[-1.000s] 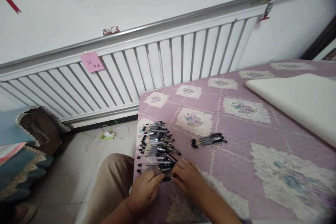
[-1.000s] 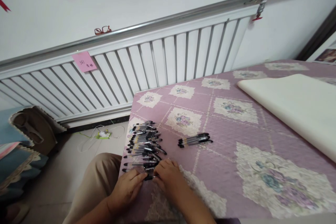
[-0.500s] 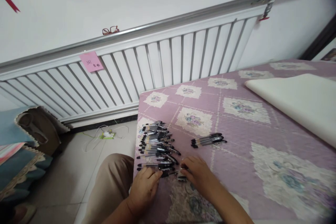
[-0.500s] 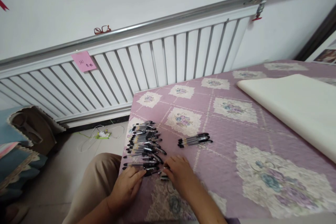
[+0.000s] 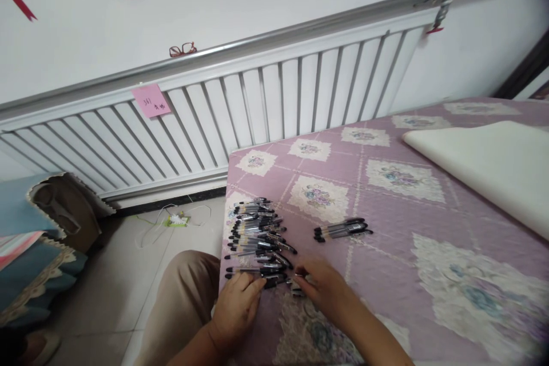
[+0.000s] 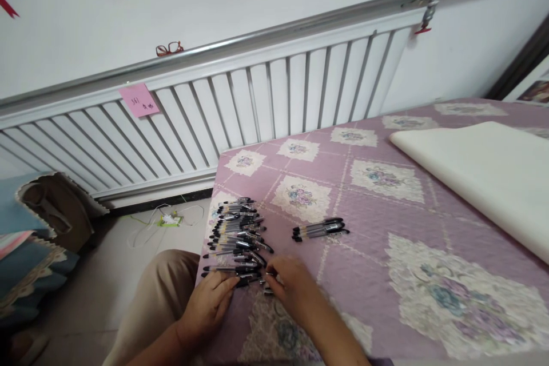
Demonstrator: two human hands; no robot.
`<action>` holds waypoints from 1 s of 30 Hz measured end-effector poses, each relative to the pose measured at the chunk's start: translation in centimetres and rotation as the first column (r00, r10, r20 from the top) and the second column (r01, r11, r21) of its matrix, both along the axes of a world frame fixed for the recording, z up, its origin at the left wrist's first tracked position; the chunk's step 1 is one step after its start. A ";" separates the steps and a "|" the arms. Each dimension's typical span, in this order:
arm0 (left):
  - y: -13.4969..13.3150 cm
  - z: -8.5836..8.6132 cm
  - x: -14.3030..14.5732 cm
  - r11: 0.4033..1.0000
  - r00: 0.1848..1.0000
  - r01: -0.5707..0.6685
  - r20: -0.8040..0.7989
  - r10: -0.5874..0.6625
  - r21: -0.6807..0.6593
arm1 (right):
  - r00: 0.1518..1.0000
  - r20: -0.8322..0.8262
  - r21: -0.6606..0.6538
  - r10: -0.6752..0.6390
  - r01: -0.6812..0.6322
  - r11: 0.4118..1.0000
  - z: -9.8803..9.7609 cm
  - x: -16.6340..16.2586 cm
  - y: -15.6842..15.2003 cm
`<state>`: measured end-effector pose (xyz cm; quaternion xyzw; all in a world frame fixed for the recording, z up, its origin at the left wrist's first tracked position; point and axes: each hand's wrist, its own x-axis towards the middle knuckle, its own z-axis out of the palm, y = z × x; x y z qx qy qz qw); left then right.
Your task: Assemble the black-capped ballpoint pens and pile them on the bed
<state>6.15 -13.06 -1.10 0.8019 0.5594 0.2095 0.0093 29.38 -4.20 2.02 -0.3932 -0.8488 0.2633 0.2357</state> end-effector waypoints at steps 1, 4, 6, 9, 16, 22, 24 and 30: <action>0.0 0.0 0.0 1.000 1.000 0.000 0.001 0.000 0.004 | 1.000 0.020 -0.001 0.016 -0.016 1.000 -0.1 -0.1 0.0; 0.0 0.1 0.0 1.000 1.000 0.010 -0.003 -0.010 0.021 | 0.996 0.065 -0.002 0.063 -0.063 0.998 -0.4 -1.1 -0.5; 0.1 0.1 0.0 0.999 1.000 0.023 -0.010 -0.022 0.029 | 0.994 0.081 0.011 0.078 -0.079 0.997 -0.6 -1.9 -0.9; 0.1 0.1 -0.1 0.999 0.999 0.035 -0.016 -0.035 0.029 | 0.990 0.114 0.045 0.088 -0.094 0.995 -0.7 -2.6 -1.3; 0.1 0.3 0.1 0.998 0.999 0.032 -0.003 -0.032 0.055 | 0.997 0.075 0.035 0.028 -0.031 0.999 0.2 -0.6 0.0; 0.0 0.7 0.4 0.998 0.999 0.036 -0.006 -0.036 0.051 | 0.994 0.073 -0.006 0.086 -0.086 0.996 -0.4 -1.7 -0.4; -0.1 0.7 0.4 0.999 1.000 0.024 -0.009 -0.024 0.046 | 0.993 0.064 -0.011 0.098 -0.097 0.995 -0.3 -1.9 -0.6; -0.1 0.5 0.5 0.999 1.000 -0.028 0.005 0.028 0.015 | 0.987 0.152 -0.050 0.052 -0.045 0.998 1.0 0.7 -0.4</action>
